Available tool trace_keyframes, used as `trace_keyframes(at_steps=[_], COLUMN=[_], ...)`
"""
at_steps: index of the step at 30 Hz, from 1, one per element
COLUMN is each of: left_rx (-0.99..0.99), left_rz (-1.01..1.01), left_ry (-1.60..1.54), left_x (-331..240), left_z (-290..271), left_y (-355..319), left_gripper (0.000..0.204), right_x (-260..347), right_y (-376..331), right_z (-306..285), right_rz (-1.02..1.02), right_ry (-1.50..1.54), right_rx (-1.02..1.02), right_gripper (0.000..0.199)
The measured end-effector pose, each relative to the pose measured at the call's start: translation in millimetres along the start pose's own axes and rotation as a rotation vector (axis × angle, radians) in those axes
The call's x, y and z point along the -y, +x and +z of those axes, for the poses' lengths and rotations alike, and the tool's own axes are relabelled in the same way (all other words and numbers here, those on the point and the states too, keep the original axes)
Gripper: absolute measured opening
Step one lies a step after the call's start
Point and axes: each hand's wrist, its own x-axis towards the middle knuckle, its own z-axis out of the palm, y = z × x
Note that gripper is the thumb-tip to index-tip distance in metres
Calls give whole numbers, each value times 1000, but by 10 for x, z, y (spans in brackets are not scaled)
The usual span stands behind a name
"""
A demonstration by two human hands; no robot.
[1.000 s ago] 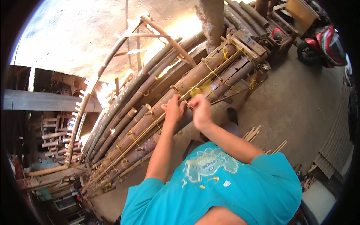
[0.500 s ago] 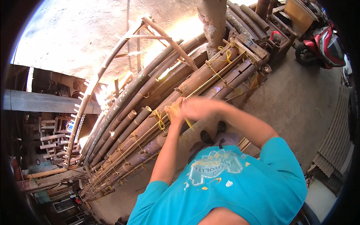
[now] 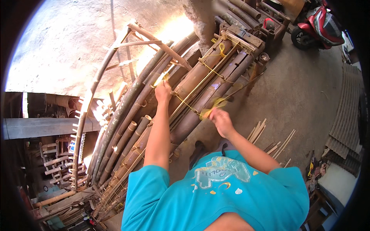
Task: The person repeatedly picks up thin bamboo sticks from the floor and places them on a horizontal rack. They then use yellow string to tie the sticks to the rack, securing them in place. The process is repeated multiple times throughout the clip.
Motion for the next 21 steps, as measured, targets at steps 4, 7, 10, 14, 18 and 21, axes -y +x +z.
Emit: trace_keyframes(at_steps=[4,7,10,14,18,21], left_rx=[70,-115,340,238,-92,191], left_rz=[150,114,59,92,331,107], left_ry=[-85,58,22,188,-10,-22], left_x=[358,772,1210,947,1308,966], left_z=[-569,-1084,-1417,-1234,-987,-1284], left_y=[-301,-925,-1572,-1979,-1890,-1947], left_gripper=[44,33,35,26,26,30], right_x=[-268,-700,-904,-877,-272,-610], right_y=[-383,-579,-462,-103,390,1169], right_z=[521,936,1408,2274,3015,2425], right_rz=[645,924,650,-237,-60,-354], right_ry=[130,-10,575,62,-1307,-1908], right_rx=[-191,428,-117,-170,635,179], right_gripper=[59,61,39,26,34,51])
